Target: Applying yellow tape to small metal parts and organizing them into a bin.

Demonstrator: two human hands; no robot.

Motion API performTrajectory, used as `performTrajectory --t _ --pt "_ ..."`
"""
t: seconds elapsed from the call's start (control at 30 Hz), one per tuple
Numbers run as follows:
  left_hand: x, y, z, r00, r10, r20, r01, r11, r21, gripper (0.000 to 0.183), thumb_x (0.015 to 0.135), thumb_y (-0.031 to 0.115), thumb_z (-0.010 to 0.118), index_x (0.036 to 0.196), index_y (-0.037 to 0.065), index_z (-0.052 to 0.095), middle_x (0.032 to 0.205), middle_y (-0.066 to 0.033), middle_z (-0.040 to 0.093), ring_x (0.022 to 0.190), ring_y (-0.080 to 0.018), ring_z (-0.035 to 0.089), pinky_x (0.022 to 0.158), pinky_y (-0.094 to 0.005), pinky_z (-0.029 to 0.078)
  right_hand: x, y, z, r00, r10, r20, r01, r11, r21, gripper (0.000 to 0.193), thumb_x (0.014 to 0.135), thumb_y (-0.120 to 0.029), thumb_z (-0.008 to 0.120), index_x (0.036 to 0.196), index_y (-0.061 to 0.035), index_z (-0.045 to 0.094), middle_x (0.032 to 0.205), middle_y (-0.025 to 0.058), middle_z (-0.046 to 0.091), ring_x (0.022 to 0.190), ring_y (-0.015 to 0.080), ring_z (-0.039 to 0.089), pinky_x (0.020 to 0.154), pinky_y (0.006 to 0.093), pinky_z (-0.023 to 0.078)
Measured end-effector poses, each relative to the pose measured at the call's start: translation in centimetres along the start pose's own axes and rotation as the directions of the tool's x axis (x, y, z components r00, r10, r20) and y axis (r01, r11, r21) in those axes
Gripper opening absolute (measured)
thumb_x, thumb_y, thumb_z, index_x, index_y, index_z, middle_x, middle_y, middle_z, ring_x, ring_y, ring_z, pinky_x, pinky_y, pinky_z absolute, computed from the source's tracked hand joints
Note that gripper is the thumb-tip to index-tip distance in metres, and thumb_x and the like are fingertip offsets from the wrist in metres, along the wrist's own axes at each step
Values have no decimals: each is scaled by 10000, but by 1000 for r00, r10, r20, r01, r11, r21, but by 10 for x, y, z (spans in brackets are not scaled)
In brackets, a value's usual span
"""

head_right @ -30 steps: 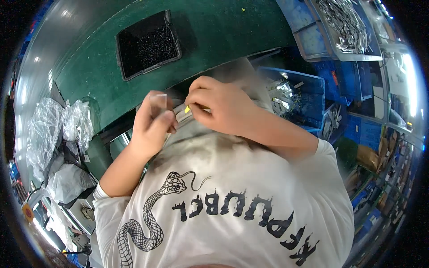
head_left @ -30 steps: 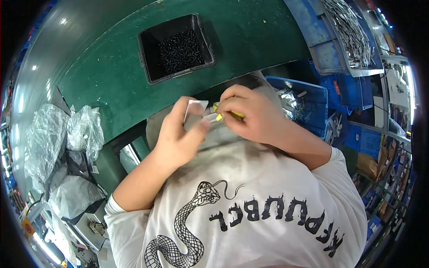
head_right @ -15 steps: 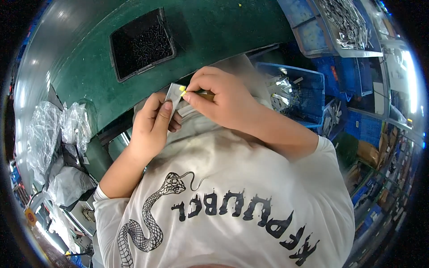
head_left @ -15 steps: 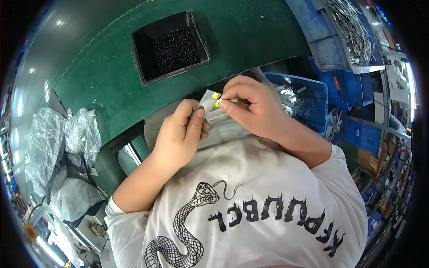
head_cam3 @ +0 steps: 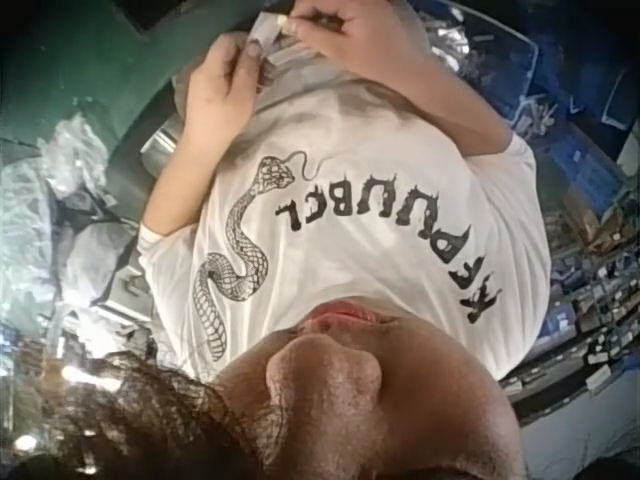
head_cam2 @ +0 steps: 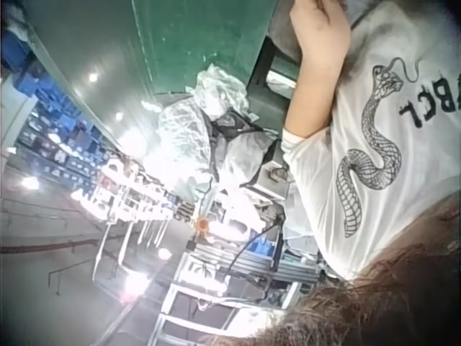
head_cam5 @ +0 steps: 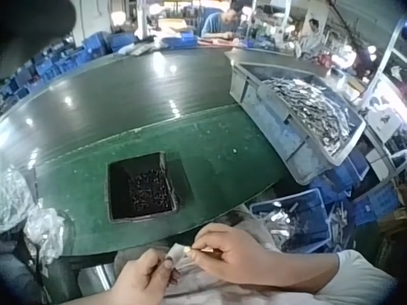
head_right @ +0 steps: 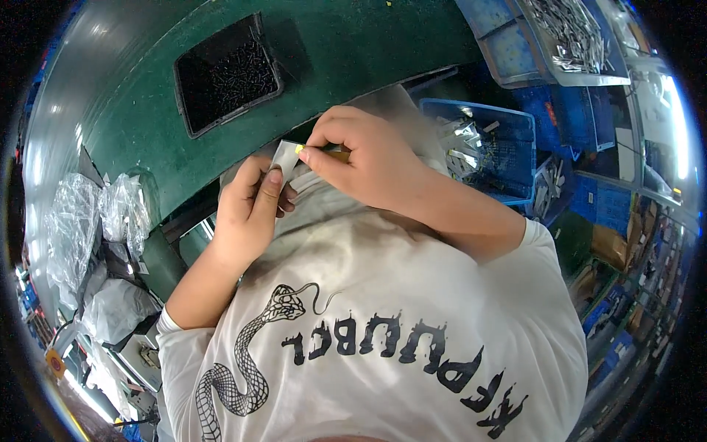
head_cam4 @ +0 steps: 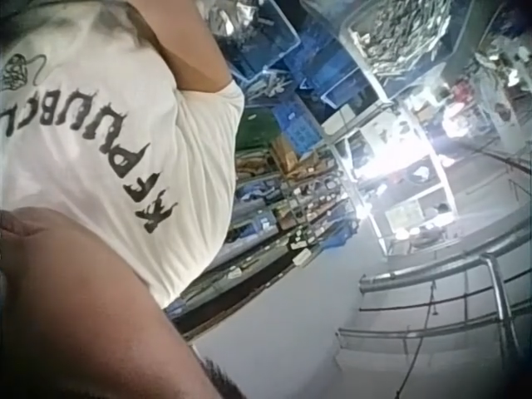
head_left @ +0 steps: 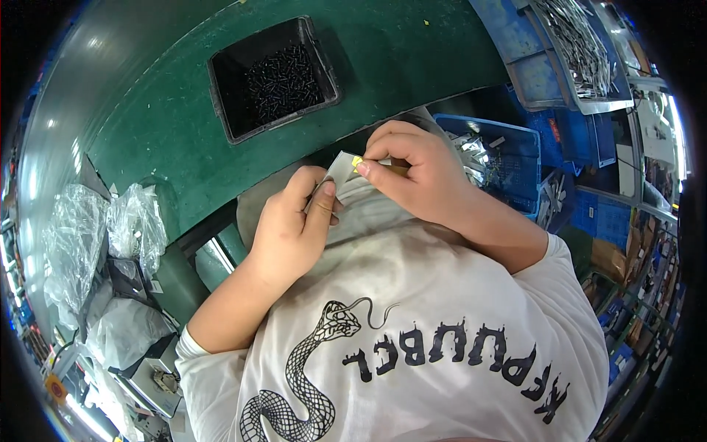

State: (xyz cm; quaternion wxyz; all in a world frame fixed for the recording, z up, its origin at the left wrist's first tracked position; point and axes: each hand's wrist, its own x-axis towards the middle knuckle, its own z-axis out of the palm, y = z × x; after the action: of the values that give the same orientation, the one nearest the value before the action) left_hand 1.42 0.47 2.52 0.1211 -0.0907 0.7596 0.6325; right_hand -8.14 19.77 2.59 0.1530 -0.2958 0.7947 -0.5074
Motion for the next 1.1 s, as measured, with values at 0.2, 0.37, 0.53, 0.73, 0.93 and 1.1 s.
performTrajectory --t 0.2,0.37,0.53,0.73,0.93,1.1 --pt "0 1 0 999 42 -18 -40 996 75 163 1031 142 513 1072 -9 557 784 -135 686 699 -199 691 627 -305 538 0 -2 -1 1000 11 0 -11 1000 -18 83 881 -74 715 878 -5 669 906 23 608 640 76 515 556 231 401" --pt "0 0 -1 999 39 -28 -36 992 120 163 1021 152 530 1076 1 559 777 -140 695 675 -228 697 614 -320 529 0 -1 -1 1000 -5 -1 5 999 -32 87 874 -80 720 872 -8 672 904 30 614 657 96 536 569 244 414" --pt "1 -5 0 995 91 -44 -83 984 158 146 1008 142 545 1076 14 562 771 -146 693 676 -265 698 617 -344 524 0 1 -1 1000 -16 -2 16 999 -48 96 867 -90 731 870 -11 677 899 30 619 652 99 535 566 244 412" --pt "0 -8 -1 991 133 -34 -121 963 241 138 991 141 570 1066 25 571 772 -172 685 669 -320 688 606 -368 515 2 -2 -5 999 32 27 -30 998 -61 132 858 -129 755 848 -14 692 869 17 622 634 95 513 557 241 394" --pt "1 -10 -2 993 119 2 -114 946 302 196 954 149 628 1080 20 552 785 -175 684 606 -286 656 581 -365 502 5 2 -3 988 142 61 -141 990 -16 182 853 -182 780 836 -16 705 826 6 620 637 82 504 556 241 380" --pt "1 -7 0 996 93 8 -91 951 297 299 900 131 712 1106 19 526 766 -120 663 583 -146 606 536 -337 481 5 2 -4 975 208 79 -210 977 23 194 847 -193 786 862 -15 708 846 12 620 666 82 509 571 240 383"
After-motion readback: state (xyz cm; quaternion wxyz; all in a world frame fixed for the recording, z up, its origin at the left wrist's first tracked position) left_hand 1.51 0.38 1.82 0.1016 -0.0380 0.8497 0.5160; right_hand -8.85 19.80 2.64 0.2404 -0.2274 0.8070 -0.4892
